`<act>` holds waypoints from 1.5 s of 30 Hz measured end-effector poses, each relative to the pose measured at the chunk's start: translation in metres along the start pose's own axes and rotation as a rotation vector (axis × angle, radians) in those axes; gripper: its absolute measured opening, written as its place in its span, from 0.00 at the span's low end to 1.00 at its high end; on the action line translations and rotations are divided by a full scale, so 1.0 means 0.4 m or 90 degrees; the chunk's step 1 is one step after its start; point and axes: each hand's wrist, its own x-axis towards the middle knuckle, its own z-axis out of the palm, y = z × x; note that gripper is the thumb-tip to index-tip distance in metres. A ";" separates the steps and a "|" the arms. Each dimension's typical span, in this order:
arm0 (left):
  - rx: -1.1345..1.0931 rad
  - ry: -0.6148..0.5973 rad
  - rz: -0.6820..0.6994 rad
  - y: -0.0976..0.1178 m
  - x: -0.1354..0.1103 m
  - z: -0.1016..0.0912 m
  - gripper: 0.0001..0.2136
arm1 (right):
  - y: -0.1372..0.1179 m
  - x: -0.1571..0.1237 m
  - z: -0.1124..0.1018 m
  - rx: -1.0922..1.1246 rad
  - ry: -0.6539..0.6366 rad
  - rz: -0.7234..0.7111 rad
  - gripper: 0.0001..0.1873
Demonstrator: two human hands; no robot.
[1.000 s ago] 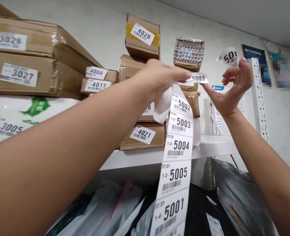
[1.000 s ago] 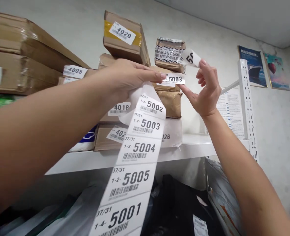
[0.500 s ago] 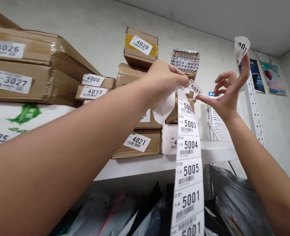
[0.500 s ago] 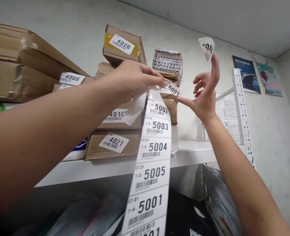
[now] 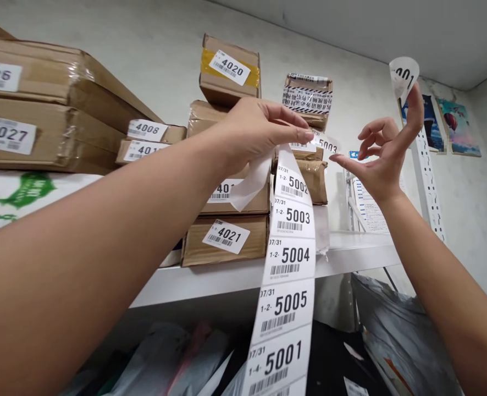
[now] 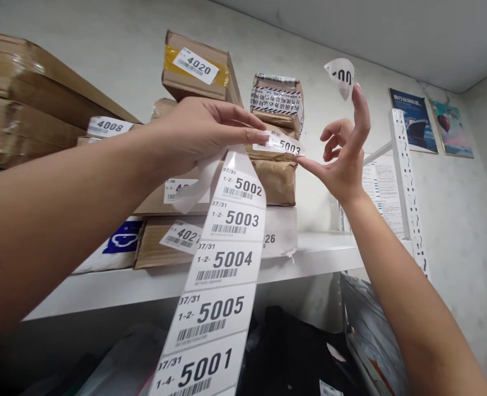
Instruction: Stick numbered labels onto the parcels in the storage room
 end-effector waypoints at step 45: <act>-0.044 0.164 0.129 -0.003 0.090 0.006 0.08 | 0.083 0.093 0.100 0.122 0.022 0.190 0.52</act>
